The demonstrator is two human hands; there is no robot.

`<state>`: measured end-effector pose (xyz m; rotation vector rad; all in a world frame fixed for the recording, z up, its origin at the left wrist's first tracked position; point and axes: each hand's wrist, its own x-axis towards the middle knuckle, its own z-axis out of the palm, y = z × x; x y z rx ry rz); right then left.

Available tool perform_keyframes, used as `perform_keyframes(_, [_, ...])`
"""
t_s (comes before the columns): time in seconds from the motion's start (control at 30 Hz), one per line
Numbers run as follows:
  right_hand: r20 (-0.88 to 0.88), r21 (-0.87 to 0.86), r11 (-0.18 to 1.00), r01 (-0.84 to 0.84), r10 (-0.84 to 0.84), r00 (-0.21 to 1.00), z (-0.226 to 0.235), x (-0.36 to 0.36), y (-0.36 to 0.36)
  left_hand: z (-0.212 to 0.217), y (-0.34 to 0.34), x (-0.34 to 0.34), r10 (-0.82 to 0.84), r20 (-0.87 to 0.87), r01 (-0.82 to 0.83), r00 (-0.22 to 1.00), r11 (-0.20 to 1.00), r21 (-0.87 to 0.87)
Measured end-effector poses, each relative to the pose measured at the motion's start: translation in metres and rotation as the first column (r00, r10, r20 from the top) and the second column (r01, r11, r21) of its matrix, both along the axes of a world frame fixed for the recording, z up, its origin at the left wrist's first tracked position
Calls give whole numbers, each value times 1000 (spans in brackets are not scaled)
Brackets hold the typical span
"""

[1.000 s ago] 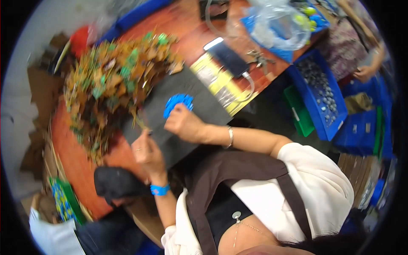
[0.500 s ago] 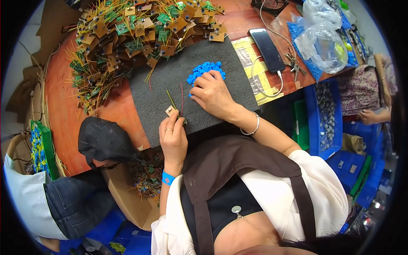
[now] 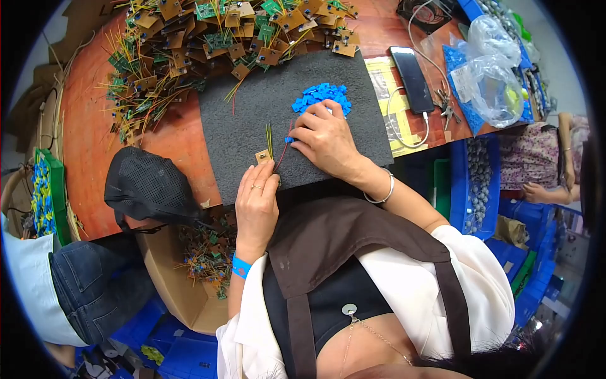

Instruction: The recorder is seen threading small blue plastic pieces onto wires at a factory workbench.

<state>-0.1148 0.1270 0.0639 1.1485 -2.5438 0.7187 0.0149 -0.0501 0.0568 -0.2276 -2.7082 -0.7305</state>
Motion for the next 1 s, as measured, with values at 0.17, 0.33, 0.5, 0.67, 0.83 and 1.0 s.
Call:
perform_keyframes(0.17, [-21, -29, 999, -36, 35, 999, -10, 0, -8, 10, -3, -5, -33, 72, 31, 997, 999, 32])
perform_keyframes(0.33, [-120, -11, 999, 48, -49, 992, 4, -5, -4, 9, -3, -2, -31, 75, 32, 997, 999, -9])
perform_keyframes(0.5, [124, -250, 963, -100, 134, 983, 3, 2, -29, 11, -3, -6, -30, 88, 29, 996, 999, 15])
perform_keyframes(0.67, [416, -205, 975, -83, 164, 894, -9, 7, -47, 9, -5, -5, -30, 87, 27, 996, 999, 33])
perform_keyframes(0.83, [421, -136, 989, -58, 111, 900, -7, 2, -49, 15, -1, -6, -36, 100, 33, 994, 999, 34])
perform_keyframes(1.0, [463, -36, 994, -104, 109, 879, -4, 0, -57, 16, -3, -6, -50, 148, 39, 988, 997, 73])
